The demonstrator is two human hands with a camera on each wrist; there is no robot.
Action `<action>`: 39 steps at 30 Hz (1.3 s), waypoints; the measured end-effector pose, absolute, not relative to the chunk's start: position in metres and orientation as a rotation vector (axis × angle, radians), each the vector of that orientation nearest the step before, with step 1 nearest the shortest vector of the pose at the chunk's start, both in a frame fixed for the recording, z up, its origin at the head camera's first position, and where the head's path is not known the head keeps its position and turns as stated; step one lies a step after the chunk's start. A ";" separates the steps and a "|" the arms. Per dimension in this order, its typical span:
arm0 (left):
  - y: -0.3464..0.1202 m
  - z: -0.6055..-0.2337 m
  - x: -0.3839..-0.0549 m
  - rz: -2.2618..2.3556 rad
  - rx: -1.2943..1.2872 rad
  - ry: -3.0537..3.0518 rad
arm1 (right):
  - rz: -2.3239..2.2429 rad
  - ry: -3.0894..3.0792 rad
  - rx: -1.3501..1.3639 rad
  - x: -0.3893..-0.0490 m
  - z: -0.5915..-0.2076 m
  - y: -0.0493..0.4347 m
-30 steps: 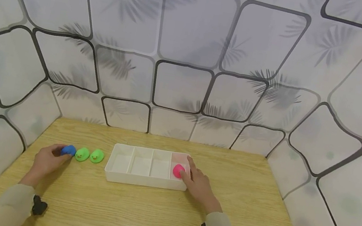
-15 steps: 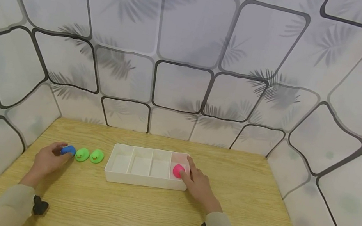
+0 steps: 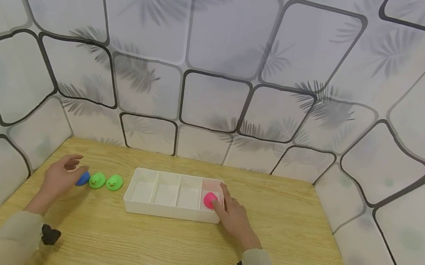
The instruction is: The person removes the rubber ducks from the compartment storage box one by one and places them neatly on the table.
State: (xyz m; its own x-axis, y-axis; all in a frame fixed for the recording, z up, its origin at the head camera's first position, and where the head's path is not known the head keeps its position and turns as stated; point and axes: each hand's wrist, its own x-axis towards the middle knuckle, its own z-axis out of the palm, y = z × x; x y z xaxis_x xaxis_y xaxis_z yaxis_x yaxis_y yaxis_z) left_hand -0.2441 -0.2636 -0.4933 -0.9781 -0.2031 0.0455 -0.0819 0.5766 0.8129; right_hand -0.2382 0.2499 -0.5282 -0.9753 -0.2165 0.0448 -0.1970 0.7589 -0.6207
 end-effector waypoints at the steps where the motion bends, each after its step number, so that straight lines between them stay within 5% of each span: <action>1: -0.262 -0.492 -0.244 -1.365 0.237 -2.667 | -1.022 2.920 -0.346 -0.238 -0.528 0.250; 39: -0.185 -0.460 -0.246 -1.293 -0.237 -2.632 | -1.184 2.626 -0.272 -0.248 -0.522 0.269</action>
